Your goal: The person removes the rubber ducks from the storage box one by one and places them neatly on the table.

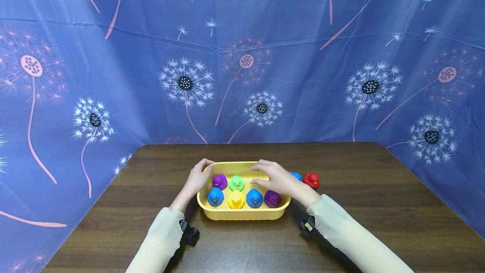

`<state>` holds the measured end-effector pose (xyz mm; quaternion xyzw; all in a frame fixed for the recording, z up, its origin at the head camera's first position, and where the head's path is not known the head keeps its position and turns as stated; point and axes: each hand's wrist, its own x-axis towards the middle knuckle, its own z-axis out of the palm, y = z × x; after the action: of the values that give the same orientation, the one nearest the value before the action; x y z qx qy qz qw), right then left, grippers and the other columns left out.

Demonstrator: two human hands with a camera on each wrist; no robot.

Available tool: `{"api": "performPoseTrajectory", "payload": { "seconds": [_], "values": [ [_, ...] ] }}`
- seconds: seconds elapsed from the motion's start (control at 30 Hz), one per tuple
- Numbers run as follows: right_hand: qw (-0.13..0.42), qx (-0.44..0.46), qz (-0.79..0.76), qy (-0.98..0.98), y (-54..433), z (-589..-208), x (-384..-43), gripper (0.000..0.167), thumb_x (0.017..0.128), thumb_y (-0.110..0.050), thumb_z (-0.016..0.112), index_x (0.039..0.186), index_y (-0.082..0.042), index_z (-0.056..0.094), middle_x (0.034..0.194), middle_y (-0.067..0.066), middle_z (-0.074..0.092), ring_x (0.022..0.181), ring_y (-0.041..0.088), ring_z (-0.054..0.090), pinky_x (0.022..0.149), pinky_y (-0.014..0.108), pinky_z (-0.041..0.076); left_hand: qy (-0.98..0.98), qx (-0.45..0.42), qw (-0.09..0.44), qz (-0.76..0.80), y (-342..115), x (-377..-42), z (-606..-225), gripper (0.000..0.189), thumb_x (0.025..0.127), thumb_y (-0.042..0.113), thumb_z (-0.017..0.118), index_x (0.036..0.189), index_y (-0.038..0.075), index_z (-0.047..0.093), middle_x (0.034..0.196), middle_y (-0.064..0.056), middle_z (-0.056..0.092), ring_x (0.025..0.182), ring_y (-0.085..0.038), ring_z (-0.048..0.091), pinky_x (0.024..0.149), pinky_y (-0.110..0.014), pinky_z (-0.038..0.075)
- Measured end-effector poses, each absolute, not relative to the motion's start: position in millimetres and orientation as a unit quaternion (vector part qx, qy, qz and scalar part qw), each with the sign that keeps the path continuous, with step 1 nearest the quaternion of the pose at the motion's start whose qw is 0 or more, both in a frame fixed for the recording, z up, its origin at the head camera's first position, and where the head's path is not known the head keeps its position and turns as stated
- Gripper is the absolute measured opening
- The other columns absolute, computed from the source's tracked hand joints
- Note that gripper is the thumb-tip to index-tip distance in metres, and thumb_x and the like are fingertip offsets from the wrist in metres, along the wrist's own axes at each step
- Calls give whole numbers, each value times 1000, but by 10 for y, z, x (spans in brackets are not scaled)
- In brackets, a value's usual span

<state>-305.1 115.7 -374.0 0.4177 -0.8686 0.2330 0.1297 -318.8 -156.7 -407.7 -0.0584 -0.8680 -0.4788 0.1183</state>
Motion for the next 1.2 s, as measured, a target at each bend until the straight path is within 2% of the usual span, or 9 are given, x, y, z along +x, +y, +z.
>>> {"api": "performPoseTrajectory", "payload": {
  "seconds": [0.17, 0.43, 0.7, 0.87, 1.2],
  "values": [
    [138, 418, 210, -873, 1074, -3752, -3040, 38, 85, -29, 69, 114, -5, 65, 110, 5, 65, 109, 24, 60, 95, 39, 47, -869, -56, 114, -478, -1565, -3180, -4067, 19, 95, 13, 51, 108, 5, 62, 113, -14, 66, 112, -31, 57, 98, -47, 41],
    [123, 411, 221, -876, 936, -3770, -3020, 36, 85, -23, 69, 114, -3, 65, 113, 9, 65, 115, 29, 56, 98, 42, 44, -870, -55, 118, -476, -1570, -3180, -4064, 18, 95, 14, 52, 107, 6, 62, 113, -14, 66, 112, -31, 57, 97, -47, 41],
    [101, 417, 238, -871, 810, -3851, -3015, 35, 86, -24, 68, 113, -2, 64, 109, 11, 64, 101, 26, 62, 89, 36, 50, -870, -58, 120, -475, -1558, -3174, -4073, 18, 94, 13, 52, 106, 5, 63, 111, -15, 66, 111, -32, 58, 97, -48, 41],
    [102, 414, 239, -872, 765, -3904, -3008, 34, 85, -24, 69, 112, -4, 65, 109, 7, 63, 101, 22, 62, 89, 33, 50, -869, -56, 120, -476, -1559, -3171, -4084, 18, 94, 13, 51, 106, 5, 63, 112, -15, 66, 112, -32, 57, 96, -47, 41],
    [104, 424, 234, -869, 720, -3911, -3014, 35, 85, -22, 70, 113, -2, 64, 111, 8, 60, 102, 21, 61, 89, 34, 50, -866, -55, 118, -482, -1573, -3188, -4071, 18, 95, 14, 51, 106, 6, 63, 113, -14, 66, 112, -31, 57, 98, -47, 41]
  ]
}}
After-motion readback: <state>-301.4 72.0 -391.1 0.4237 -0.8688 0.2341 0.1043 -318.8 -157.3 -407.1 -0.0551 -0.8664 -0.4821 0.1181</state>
